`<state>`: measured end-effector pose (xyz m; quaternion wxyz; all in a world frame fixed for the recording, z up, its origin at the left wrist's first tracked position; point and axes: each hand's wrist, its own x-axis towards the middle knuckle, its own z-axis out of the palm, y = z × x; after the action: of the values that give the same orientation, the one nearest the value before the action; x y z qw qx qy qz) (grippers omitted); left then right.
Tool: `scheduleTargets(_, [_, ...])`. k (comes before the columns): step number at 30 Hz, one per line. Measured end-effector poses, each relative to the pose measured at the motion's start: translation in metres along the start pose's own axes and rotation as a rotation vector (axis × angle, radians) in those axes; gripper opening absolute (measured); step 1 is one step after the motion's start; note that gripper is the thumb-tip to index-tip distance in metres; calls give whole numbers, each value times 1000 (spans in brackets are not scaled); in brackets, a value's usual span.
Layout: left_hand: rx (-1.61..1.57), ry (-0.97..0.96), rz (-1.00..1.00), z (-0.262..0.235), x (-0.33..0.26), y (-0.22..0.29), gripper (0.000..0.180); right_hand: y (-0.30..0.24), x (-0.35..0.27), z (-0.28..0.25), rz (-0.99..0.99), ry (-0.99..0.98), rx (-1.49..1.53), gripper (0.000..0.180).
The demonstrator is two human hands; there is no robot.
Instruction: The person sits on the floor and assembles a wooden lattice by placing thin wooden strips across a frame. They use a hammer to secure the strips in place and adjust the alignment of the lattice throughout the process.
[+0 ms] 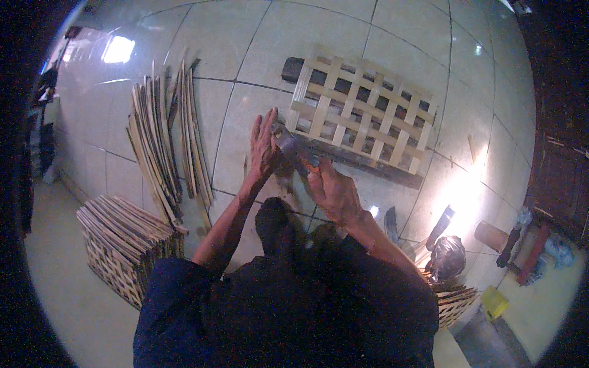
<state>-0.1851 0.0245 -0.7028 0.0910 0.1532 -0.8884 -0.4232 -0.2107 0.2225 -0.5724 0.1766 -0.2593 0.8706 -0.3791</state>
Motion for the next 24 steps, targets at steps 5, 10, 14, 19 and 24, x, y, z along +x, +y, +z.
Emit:
scheduleTargets(5, [8,36,53,4,8,-7,51,30,5,20,145,-85,-124,24])
scheduleTargets(10, [-6,21,10,2,0,1,51,3,2,1,-54,92,9,27])
scheduleTargets(14, [-36,36,74,1,2,-1,51,23,1,18,1,0,-138,32])
scheduleTargets(19, [-5,39,72,4,-4,-4,54,18,-6,20,-22,5,-154,29])
scheduleTargets(24, [-33,31,86,4,5,-1,55,23,-2,16,-129,64,-28,26])
